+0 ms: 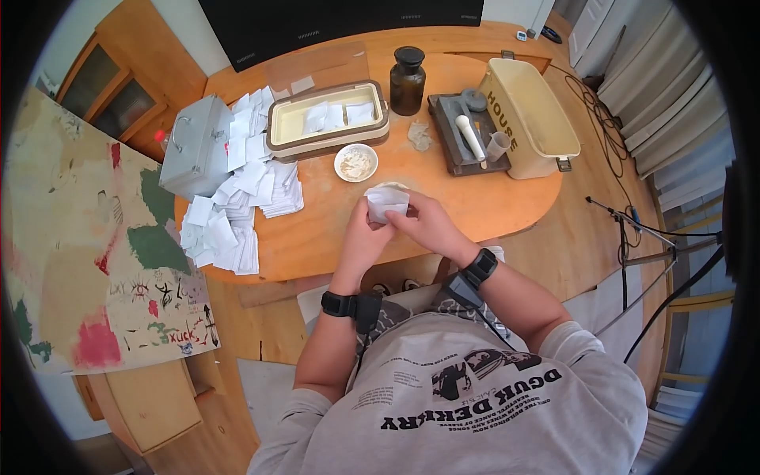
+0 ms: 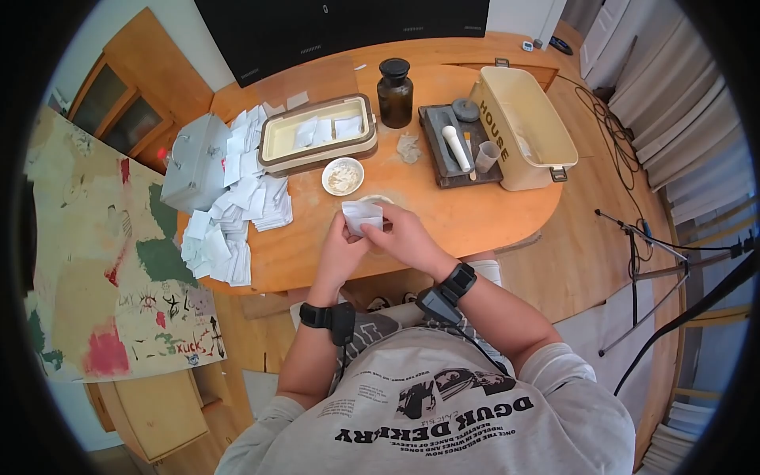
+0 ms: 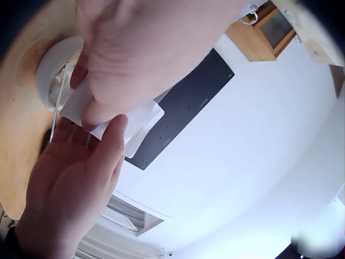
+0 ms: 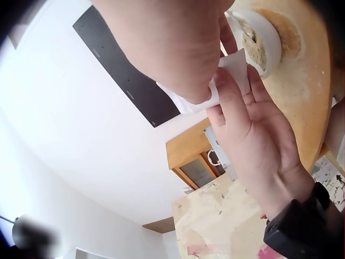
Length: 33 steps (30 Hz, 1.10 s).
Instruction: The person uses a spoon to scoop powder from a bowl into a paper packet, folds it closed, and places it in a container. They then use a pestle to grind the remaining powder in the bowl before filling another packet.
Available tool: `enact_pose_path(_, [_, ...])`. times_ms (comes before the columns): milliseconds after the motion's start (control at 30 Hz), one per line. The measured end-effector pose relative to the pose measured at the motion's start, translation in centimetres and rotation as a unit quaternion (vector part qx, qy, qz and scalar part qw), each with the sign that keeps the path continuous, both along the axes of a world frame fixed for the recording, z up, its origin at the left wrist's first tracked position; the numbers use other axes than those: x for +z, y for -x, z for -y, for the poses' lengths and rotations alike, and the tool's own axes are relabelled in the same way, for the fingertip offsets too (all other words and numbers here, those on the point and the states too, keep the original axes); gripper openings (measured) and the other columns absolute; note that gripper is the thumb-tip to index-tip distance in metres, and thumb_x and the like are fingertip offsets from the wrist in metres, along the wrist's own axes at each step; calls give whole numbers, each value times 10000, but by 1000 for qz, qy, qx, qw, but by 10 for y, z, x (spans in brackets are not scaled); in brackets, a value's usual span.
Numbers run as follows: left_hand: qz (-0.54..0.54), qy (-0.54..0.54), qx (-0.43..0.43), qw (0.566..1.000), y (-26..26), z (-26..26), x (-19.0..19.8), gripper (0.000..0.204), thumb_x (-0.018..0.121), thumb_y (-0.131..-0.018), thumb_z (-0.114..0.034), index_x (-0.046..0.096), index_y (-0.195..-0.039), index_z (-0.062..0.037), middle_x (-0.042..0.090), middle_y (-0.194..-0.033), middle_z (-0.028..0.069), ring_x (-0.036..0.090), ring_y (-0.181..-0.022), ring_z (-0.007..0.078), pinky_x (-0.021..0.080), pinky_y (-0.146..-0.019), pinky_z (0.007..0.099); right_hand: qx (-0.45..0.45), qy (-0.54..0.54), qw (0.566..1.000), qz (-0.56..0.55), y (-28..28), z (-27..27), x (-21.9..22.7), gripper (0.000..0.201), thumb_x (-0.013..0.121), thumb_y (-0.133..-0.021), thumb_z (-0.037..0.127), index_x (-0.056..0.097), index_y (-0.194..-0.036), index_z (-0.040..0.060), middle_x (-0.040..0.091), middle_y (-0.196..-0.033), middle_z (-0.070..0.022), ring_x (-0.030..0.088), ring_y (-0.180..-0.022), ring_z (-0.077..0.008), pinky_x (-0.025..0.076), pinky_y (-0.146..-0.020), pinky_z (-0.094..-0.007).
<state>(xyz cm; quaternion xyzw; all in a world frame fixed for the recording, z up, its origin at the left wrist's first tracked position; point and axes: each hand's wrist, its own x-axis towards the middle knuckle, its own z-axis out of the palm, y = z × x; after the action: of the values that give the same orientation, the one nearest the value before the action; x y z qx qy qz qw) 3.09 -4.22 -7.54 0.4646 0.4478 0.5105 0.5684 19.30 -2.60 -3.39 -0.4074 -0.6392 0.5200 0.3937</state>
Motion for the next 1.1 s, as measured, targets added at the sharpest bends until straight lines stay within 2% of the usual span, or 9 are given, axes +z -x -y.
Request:
enact_pose_path(133, [-28,-9,-2,1000,2,-1,-7,414,734,-904,-74,528,-1257,-5,670,-1156,101,663,-1037,175,563,-834,325,19,-48,998,37,-9,-5,-7,361,695,-924,144,624,-1244,-7,663,-1165,-127,657,-1026,-204,542,-862,-320])
enact_pose_path(300, [-32,-5,-1,999,2,0,-3,404,747,-914,-133,557,-1248,-8,676,-1149,91,655,-1022,159,542,-856,311,7,-21,999,-30,-10,-6,-8,365,696,-915,125,629,-1252,4,635,-1201,-106,626,-1081,-196,526,-882,-309])
enact_pose_path(500, [-88,1,-11,996,5,0,-7,341,698,-968,-199,582,-1215,6,682,-1096,78,655,-976,150,550,-796,305,-4,-9,1000,8,-11,-10,-6,310,659,-934,88,644,-1235,19,650,-1164,-108,649,-1022,-215,534,-862,-318])
enact_pose_path(600, [-7,24,-25,999,5,3,5,270,626,-1015,-204,604,-1192,0,685,-1071,68,661,-943,138,559,-723,286,14,-63,997,38,-13,-11,1,277,637,-931,65,662,-1205,31,668,-1120,-130,660,-968,-241,539,-834,-329])
enact_pose_path(667, [34,96,-57,993,12,3,7,282,560,-1051,-201,586,-1265,-19,675,-1127,61,662,-959,138,554,-708,286,24,-91,994,56,-16,-12,3,262,625,-926,52,668,-1184,31,674,-1096,-135,659,-950,-249,539,-818,-335])
enact_pose_path(833, [66,132,-49,988,16,4,12,303,521,-1068,-246,599,-1246,-14,678,-1105,69,672,-939,143,566,-697,290,62,-137,982,110,-20,-10,12,236,606,-932,8,681,-1155,22,678,-1135,-123,646,-925,-222,532,-820,-321])
enact_pose_path(900, [74,133,-43,987,15,5,17,309,516,-1069,-251,602,-1238,-7,679,-1092,70,672,-940,137,573,-694,289,38,-133,985,105,-18,-7,12,199,590,-920,7,682,-1095,22,697,-1062,-114,659,-853,-263,536,-769,-355])
enact_pose_path(1000, [61,107,-59,991,16,5,22,318,502,-1076,-256,594,-1245,-2,668,-1131,78,669,-972,143,582,-731,294,31,-136,981,133,-19,-11,4,194,616,-932,15,692,-1111,15,700,-1108,-142,673,-976,-268,536,-854,-353])
enact_pose_path(1100, [69,111,-62,990,19,4,22,327,497,-1078,-260,583,-1255,1,659,-1157,84,667,-1014,154,595,-757,304,33,-146,980,128,-16,-10,7,174,616,-935,18,695,-1090,7,707,-1098,-144,678,-1008,-289,535,-871,-362])
